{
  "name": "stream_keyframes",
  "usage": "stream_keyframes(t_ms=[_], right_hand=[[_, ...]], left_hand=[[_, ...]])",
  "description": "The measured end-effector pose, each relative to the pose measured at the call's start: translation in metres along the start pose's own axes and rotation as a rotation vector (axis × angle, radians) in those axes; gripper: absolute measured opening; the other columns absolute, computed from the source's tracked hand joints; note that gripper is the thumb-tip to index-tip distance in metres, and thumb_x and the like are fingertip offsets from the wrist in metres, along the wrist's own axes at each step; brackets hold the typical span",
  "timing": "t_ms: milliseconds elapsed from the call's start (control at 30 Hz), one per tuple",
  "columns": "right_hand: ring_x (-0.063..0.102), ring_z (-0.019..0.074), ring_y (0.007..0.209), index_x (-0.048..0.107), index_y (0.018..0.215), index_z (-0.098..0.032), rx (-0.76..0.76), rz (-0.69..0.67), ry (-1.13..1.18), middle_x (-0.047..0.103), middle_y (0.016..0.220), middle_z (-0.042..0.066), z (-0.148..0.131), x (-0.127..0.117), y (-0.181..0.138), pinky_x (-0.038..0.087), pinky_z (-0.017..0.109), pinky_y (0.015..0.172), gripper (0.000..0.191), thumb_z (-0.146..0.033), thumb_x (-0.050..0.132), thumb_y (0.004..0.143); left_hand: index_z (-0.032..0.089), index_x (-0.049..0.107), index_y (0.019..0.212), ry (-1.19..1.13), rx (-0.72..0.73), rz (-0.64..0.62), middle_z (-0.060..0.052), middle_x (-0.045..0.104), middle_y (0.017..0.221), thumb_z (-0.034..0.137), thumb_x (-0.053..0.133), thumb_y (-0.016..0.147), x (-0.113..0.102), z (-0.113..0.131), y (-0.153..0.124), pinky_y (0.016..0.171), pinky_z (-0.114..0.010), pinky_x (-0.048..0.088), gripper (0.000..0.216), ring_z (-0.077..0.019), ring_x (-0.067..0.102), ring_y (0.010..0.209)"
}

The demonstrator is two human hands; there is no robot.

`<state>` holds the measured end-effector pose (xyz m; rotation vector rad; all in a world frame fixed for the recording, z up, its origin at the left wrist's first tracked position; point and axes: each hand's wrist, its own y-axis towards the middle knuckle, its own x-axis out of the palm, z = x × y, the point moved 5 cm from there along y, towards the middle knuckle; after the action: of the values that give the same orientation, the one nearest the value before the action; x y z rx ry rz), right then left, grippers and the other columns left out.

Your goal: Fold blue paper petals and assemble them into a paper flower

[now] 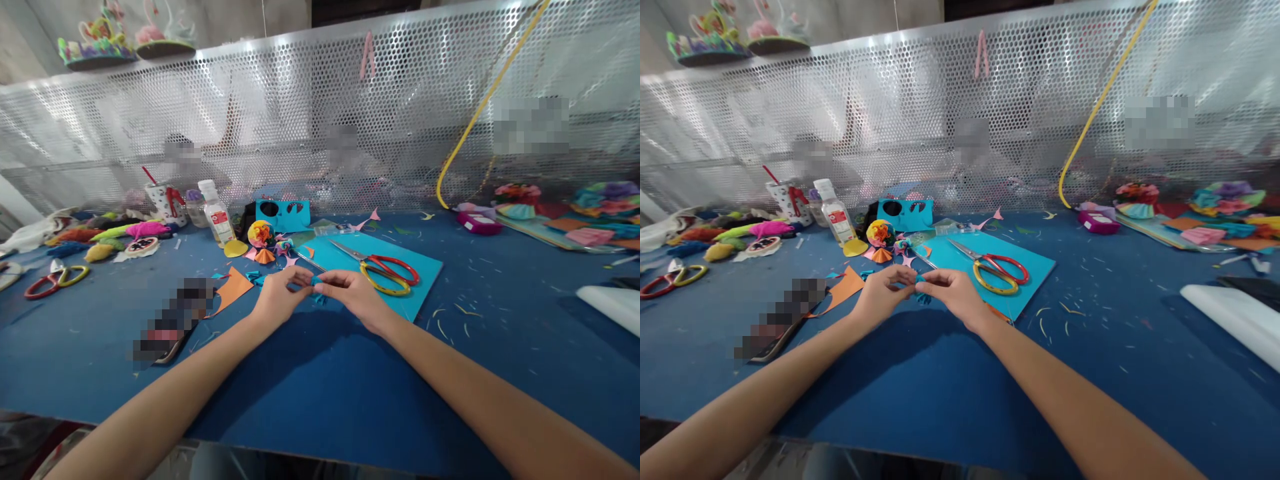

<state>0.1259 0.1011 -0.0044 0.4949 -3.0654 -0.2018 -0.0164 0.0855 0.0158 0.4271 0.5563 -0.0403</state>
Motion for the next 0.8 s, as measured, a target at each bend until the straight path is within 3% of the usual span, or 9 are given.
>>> stream_keyframes(t_ms=[433,800], right_hand=[[0.064,0.0217,0.079,0.071,0.083,-0.022,-0.087,-0.064,-0.207,0.071,0.081,0.003,-0.006,-0.007,0.002,0.046,0.034,0.072,0.018,-0.032,0.065,0.070],[0.063,0.0222,0.077,0.071,0.087,-0.022,-0.098,-0.099,-0.269,0.070,0.080,0.004,-0.007,-0.007,0.001,0.047,0.033,0.067,0.021,-0.032,0.063,0.071]], left_hand=[[0.013,0.066,0.079,-0.303,-0.258,-0.146,-0.003,0.063,0.070,0.033,0.066,0.068,0.006,-0.013,0.003,0.055,-0.024,0.054,0.024,-0.0114,0.058,0.062],[0.014,0.068,0.073,-0.420,-0.327,-0.147,-0.001,0.061,0.063,0.031,0.071,0.063,0.007,-0.013,0.001,0.052,-0.022,0.053,0.020,-0.0102,0.056,0.060]])
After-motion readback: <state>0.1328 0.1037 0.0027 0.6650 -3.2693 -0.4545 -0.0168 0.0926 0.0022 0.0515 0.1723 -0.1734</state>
